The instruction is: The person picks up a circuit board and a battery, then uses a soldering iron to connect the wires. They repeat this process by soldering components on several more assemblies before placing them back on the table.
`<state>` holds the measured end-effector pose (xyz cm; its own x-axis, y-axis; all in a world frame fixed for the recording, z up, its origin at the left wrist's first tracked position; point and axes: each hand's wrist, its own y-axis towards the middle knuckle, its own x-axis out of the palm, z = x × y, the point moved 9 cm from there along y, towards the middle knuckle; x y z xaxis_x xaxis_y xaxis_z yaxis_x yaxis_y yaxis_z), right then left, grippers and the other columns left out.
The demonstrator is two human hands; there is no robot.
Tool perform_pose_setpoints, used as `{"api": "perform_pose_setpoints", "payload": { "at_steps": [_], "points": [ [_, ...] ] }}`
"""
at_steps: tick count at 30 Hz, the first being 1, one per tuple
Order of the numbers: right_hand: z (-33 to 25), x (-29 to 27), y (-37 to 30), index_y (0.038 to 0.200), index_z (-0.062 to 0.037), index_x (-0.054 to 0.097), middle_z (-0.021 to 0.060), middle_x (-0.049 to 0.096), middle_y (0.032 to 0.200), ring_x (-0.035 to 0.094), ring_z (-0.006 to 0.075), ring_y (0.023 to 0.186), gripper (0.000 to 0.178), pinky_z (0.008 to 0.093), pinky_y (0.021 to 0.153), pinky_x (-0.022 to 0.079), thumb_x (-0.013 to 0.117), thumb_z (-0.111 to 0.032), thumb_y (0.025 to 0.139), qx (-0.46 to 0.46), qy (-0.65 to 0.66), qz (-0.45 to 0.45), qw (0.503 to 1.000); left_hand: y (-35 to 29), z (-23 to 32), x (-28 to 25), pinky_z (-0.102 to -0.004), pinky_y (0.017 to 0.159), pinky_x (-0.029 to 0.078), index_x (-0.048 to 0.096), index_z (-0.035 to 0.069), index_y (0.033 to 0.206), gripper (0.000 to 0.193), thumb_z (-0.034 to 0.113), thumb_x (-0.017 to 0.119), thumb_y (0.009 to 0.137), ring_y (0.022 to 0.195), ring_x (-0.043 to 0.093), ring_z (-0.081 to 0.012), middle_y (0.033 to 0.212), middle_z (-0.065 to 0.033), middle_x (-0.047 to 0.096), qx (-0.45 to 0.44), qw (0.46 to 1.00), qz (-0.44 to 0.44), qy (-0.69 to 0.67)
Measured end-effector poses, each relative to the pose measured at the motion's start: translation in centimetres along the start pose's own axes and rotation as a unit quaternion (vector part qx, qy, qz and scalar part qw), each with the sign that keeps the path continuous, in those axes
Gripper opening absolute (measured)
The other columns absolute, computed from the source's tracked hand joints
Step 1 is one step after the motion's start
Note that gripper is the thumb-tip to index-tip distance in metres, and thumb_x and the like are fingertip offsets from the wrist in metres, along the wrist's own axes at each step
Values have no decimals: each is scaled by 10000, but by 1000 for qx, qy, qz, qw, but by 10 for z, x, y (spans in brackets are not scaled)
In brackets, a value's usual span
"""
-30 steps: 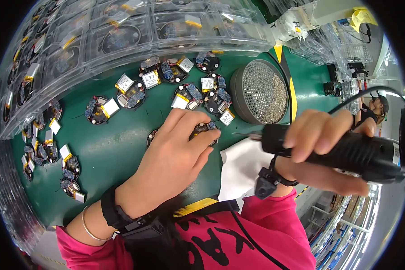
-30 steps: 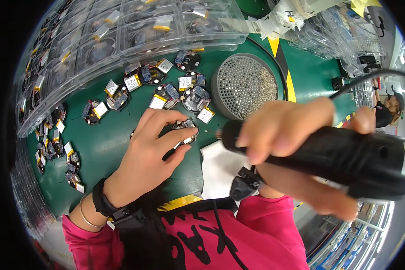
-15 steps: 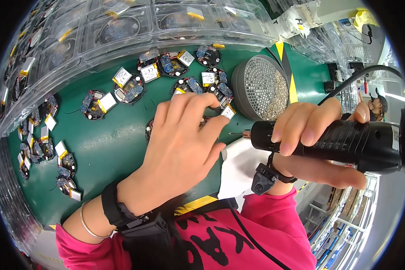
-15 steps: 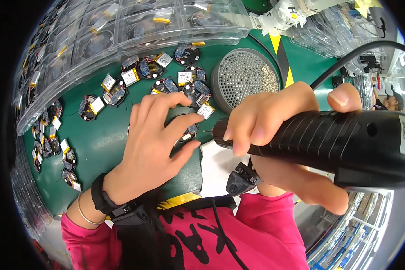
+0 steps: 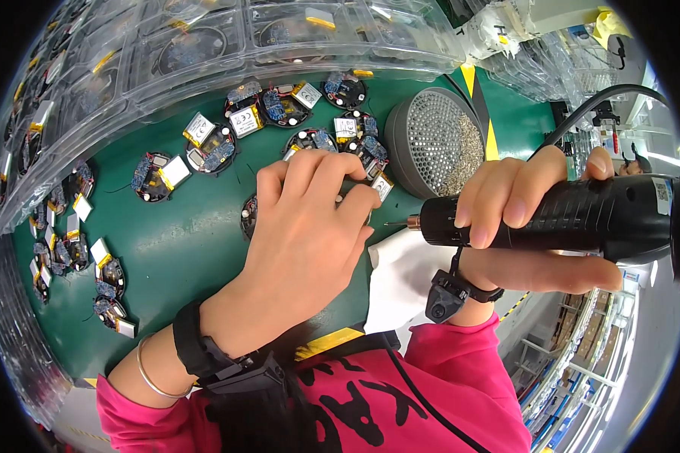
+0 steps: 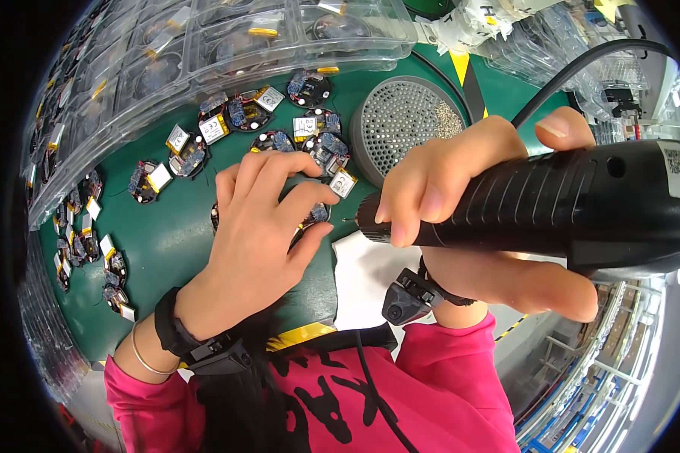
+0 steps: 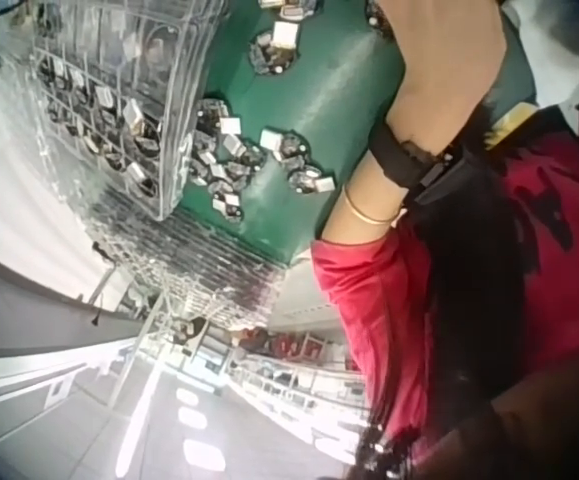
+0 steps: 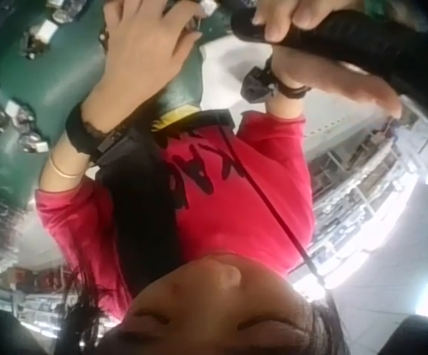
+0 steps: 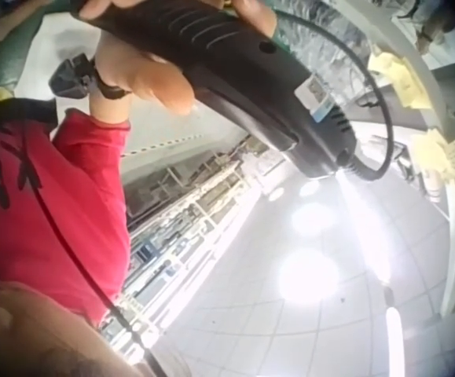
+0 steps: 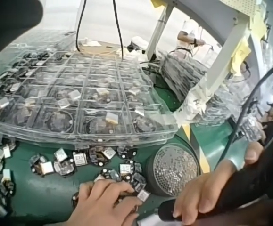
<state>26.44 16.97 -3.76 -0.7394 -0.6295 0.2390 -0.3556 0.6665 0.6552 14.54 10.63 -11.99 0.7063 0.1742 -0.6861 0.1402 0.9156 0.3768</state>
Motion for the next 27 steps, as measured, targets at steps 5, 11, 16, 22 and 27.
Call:
{"api": "perform_pose_setpoints", "payload": {
  "at_steps": [5, 11, 16, 22, 27],
  "points": [
    [2, -2, -2, 1294, -96, 386, 61, 516, 700, 515, 164, 401, 860, 310, 381, 465, 548, -785, 806, 5, -1, 13, 1000, 0, -3, -3, -420, 892, 344, 679, 94, 904, 190, 74, 751, 729, 1048, 525, -230, 1029, -6, 607, 6, 999, 18, -45],
    [8, 1, -4, 1335, -106, 368, 62, 517, 708, 512, 179, 408, 889, 332, 401, 469, 528, -800, 803, 21, -9, -28, 999, -2, -20, -15, -387, 898, 315, 719, 117, 788, 88, 76, 771, 731, 970, 563, -189, 926, 50, 690, -46, 990, 29, -129],
    [9, 3, -5, 1341, -113, 362, 68, 520, 722, 514, 193, 420, 910, 348, 412, 471, 516, -819, 789, 11, -26, -62, 998, 1, -19, -14, -397, 849, 312, 692, 99, 751, 71, 71, 754, 734, 966, 563, -191, 898, 46, 682, -19, 993, 47, -102],
    [16, 4, -9, 1358, -113, 337, 79, 525, 749, 530, 202, 452, 948, 350, 436, 482, 515, -836, 771, 31, -45, -41, 998, 3, -12, -13, -384, 874, 296, 723, 119, 791, 82, 96, 773, 730, 955, 565, -185, 912, 55, 676, 4, 997, 47, -55],
    [18, 5, -10, 1367, -117, 323, 81, 525, 757, 541, 209, 467, 957, 354, 450, 489, 516, -837, 767, 46, -56, -20, 997, 3, -11, -15, -377, 889, 289, 736, 133, 810, 99, 115, 785, 727, 959, 565, -184, 921, 59, 671, 11, 997, 62, -39]
  ]
}}
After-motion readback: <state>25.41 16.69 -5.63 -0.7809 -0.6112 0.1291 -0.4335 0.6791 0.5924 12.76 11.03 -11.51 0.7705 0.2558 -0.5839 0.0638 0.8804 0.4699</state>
